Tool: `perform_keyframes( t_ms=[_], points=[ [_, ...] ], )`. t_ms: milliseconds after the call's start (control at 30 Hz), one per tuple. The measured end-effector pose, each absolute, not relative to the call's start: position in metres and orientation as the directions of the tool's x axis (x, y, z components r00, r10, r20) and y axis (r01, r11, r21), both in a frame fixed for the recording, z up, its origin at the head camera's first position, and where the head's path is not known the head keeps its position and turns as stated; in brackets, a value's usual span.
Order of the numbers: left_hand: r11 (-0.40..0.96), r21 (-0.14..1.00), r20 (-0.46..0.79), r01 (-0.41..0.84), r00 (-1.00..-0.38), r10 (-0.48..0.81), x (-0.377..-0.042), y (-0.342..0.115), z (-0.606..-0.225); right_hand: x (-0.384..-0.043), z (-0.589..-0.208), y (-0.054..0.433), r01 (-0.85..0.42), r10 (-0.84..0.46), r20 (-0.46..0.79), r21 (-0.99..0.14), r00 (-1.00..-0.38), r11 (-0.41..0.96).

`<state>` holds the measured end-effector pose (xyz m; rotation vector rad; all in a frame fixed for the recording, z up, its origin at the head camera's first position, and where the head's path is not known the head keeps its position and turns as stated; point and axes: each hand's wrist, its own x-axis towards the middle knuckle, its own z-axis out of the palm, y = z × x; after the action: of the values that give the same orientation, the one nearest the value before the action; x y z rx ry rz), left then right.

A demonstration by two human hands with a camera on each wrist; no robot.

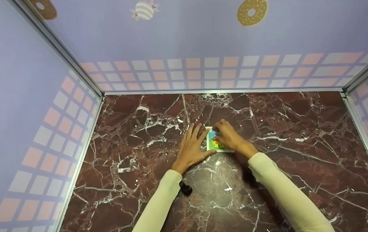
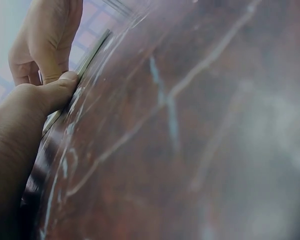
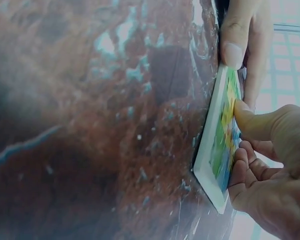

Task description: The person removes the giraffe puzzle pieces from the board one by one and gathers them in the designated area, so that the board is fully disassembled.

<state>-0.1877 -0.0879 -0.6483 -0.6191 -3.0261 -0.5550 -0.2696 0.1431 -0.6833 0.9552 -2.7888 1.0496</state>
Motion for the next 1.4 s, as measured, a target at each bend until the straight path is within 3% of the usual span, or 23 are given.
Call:
perform_keyframes(
  t_ms=[400, 600, 933, 1400],
  points=[
    [0.866, 0.336, 0.072, 0.371, -0.926, 0.370, -0.187, -0.088, -0.648, -0.265, -0.679, 0.141, -0.570, -0.500, 0.317, -0.644, -0.806, 0.511],
    [0.865, 0.340, 0.068, 0.370, -0.927, 0.370, -0.189, -0.088, -0.646, -0.243, -0.636, 0.133, -0.526, -0.395, 0.379, -0.755, -0.837, 0.390],
    [0.863, 0.340, 0.070, 0.373, -0.925, 0.372, -0.187, -0.088, -0.648, -0.229, -0.605, 0.138, -0.392, -0.286, 0.295, -0.832, -0.911, 0.391],
    [0.870, 0.306, 0.097, 0.387, -0.921, 0.376, -0.187, -0.087, -0.648, -0.222, -0.609, 0.191, -0.275, -0.156, 0.230, -0.866, -0.961, 0.417]
  ],
)
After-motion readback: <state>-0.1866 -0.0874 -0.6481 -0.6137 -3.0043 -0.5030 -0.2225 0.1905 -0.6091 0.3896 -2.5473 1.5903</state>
